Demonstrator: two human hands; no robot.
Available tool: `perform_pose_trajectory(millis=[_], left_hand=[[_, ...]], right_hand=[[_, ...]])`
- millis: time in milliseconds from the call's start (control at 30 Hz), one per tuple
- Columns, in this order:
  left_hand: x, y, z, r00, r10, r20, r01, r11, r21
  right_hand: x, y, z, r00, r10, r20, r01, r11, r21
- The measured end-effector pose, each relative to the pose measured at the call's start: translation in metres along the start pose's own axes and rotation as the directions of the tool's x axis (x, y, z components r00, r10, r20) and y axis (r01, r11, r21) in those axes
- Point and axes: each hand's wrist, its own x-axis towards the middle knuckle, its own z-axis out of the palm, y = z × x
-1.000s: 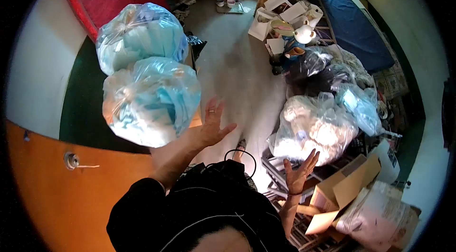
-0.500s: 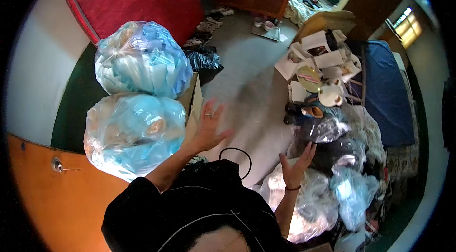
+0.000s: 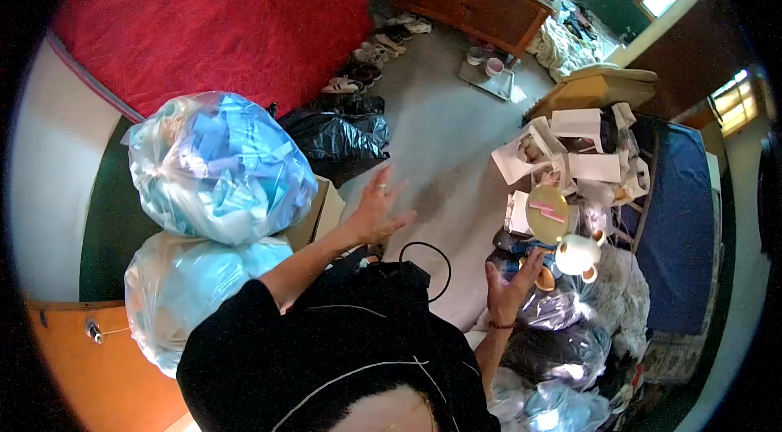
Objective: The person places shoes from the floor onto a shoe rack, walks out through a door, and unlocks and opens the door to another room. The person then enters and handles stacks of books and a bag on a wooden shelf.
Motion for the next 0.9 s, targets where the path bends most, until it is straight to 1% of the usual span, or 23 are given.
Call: perform_pose_trajectory(millis=[67,100,167,200,267,300,333,400,433,467,500,533,600,633,667,733,767,800,867,900], left_hand=[[0.047,0.008,-0.001,0.996,0.049,0.077,-0.049,0.999,-0.007],[0.067,0.007,-0.001,0.996,0.039,0.083,-0.039,0.999,0.0],[0.11,0.006,0.008,0.99,0.089,0.109,-0.081,0.994,-0.07],[0.13,-0.002,0.011,0.99,0.093,0.104,-0.087,0.994,-0.063],[0.161,-0.014,0.032,0.989,0.137,0.048,-0.137,0.99,0.008],[0.178,-0.017,0.03,0.993,0.099,0.063,-0.1,0.995,0.014],[0.193,-0.027,0.037,0.993,0.102,0.056,-0.103,0.995,0.015],[0.222,-0.055,0.059,0.992,0.054,0.114,-0.068,0.99,0.123],[0.236,-0.068,0.068,0.986,-0.046,0.163,0.019,0.987,0.159],[0.251,-0.086,0.08,0.986,-0.052,0.156,0.027,0.987,0.159],[0.266,-0.103,0.091,0.975,-0.14,0.174,0.103,0.973,0.207],[0.284,-0.114,0.095,0.957,-0.229,0.179,0.18,0.95,0.254],[0.315,-0.131,0.096,0.841,-0.463,0.279,0.377,0.872,0.311],[0.324,-0.149,0.102,0.828,-0.496,0.261,0.427,0.86,0.278],[0.328,-0.175,0.117,0.813,-0.529,0.243,0.478,0.845,0.24],[0.326,-0.236,0.144,0.752,-0.604,0.262,0.591,0.795,0.134],[0.321,-0.248,0.147,0.671,-0.697,0.253,0.721,0.693,-0.003],[0.314,-0.256,0.152,0.572,-0.778,0.26,0.819,0.555,-0.143],[0.286,-0.281,0.167,0.341,-0.93,0.135,0.931,0.314,-0.188],[0.255,-0.314,0.199,0.228,-0.963,0.142,0.922,0.167,-0.349]], right_hand=[[0.036,0.002,0.008,1.0,-0.001,-0.01,0.001,1.0,-0.021],[0.053,0.002,0.016,1.0,0.002,0.0,-0.002,1.0,-0.013],[0.086,0.01,0.025,0.996,0.068,0.05,-0.07,0.996,0.052],[0.102,0.016,0.037,0.998,0.046,0.046,-0.048,0.998,0.04],[0.129,0.038,0.055,0.995,0.038,0.094,-0.039,0.999,0.011],[0.148,0.039,0.06,0.994,0.024,0.109,-0.022,1.0,-0.015],[0.166,0.051,0.072,0.995,0.012,0.096,-0.015,0.999,0.033],[0.207,0.073,0.086,0.993,0.012,0.121,-0.017,0.999,0.043],[0.23,0.087,0.096,0.992,0.004,0.122,-0.01,0.999,0.045],[0.255,0.105,0.109,0.989,0.007,0.15,-0.01,1.0,0.018],[0.281,0.119,0.117,0.984,0.009,0.18,-0.008,1.0,-0.008],[0.308,0.124,0.123,0.984,-0.001,0.176,0.002,1.0,-0.003],[0.369,0.137,0.139,0.978,-0.056,0.199,0.054,0.998,0.018],[0.398,0.15,0.151,0.975,-0.112,0.19,0.1,0.992,0.072],[0.427,0.158,0.161,0.967,-0.159,0.201,0.146,0.986,0.079],[0.486,0.163,0.179,0.955,-0.198,0.221,0.149,0.963,0.223],[0.511,0.164,0.189,0.942,-0.263,0.209,0.229,0.958,0.171],[0.536,0.158,0.194,0.929,-0.285,0.237,0.259,0.956,0.135],[0.579,0.147,0.211,0.905,-0.307,0.296,0.261,0.948,0.185],[0.599,0.139,0.217,0.886,-0.298,0.355,0.244,0.951,0.189]])
